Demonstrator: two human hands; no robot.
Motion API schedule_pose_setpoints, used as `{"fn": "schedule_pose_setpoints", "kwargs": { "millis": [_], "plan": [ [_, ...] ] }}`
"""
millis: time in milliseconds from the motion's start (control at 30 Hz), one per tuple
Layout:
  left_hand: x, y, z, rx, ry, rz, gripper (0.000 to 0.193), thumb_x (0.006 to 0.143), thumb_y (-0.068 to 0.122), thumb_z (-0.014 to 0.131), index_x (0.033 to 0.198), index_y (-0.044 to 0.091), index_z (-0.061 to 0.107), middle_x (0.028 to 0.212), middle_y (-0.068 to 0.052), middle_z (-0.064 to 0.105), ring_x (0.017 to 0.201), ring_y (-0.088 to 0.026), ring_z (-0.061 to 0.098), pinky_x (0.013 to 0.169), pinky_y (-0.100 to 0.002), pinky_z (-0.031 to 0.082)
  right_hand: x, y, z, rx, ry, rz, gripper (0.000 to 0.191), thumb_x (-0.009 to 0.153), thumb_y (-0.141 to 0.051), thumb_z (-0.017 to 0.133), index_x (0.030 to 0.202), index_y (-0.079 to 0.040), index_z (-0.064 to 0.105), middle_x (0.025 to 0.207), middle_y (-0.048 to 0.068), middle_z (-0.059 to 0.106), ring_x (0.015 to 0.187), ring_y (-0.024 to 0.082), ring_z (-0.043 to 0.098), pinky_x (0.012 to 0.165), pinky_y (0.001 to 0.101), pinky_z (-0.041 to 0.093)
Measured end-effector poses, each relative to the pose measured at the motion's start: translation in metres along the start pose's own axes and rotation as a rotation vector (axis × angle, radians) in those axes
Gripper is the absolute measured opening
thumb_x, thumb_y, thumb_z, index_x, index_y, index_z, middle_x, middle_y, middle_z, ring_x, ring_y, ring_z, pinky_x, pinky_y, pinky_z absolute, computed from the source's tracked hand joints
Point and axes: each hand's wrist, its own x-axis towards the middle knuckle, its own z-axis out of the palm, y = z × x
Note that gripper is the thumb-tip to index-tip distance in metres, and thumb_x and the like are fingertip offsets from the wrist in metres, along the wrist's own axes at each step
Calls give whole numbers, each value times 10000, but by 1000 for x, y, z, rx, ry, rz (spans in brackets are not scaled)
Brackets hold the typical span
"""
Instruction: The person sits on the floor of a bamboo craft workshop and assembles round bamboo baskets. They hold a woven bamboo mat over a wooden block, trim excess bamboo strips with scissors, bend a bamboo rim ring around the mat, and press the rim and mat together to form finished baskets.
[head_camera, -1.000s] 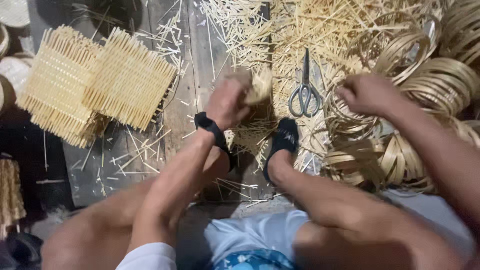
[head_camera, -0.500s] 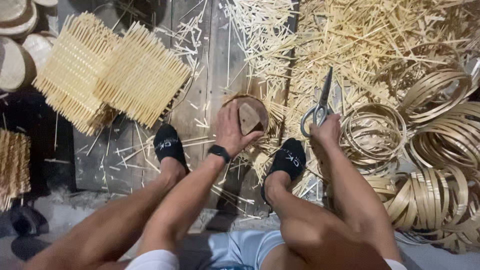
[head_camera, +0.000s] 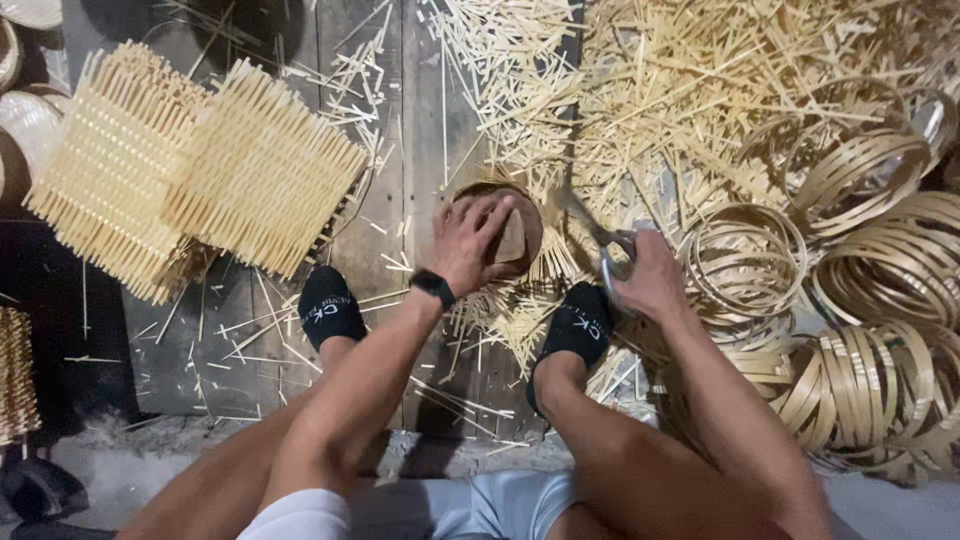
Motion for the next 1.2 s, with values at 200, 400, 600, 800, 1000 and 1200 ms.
{"fn": "schedule_pose_setpoints", "kwargs": {
  "millis": [200,400,600,800,1000,1200],
  "plan": [
    [-9,54,25,-263,275,-616,1185,575,559,952,1512,108,384,1426,-263,394,1312,-449,407,1100,-569,378,42,-28,2,-401,-225,-81,511,867,-437,752,1077,-4,580,937,157,547,846,276,559,745,411,521],
    [-11,45,34,-277,276,-562,1055,630,356,918,1494,59,391,1465,-292,392,1339,-485,433,1119,-542,400,52,-4,6,-441,-113,-214,259,943,-278,686,1050,-49,631,909,149,589,822,277,601,691,434,534],
    [-12,40,30,-351,272,-429,1137,611,286,907,1524,-9,297,1478,-286,418,1374,-484,433,1161,-527,380,52,-8,21,-381,107,-268,476,733,-348,755,1051,-13,639,945,184,624,872,314,632,748,451,554],
    [-12,27,28,-353,136,-345,1169,596,225,875,1579,43,270,1488,-270,423,1372,-477,432,1175,-514,382,58,-3,3,-359,-185,-89,358,929,-350,699,1108,-41,677,961,167,644,864,282,641,724,439,551],
    [-5,18,13,-347,17,-172,1218,534,210,864,1589,111,265,1488,-265,423,1368,-488,391,1177,-568,362,61,-13,7,-520,-122,-160,368,878,-371,714,1000,-25,687,892,134,618,797,249,580,691,398,539],
    [0,44,22,-268,238,-370,1136,576,309,934,1527,106,348,1485,-310,344,1379,-502,369,1157,-585,353,54,-12,-6,-371,-219,-94,392,939,-404,692,1146,-73,664,865,133,587,731,244,565,643,392,531]
  ]
}}
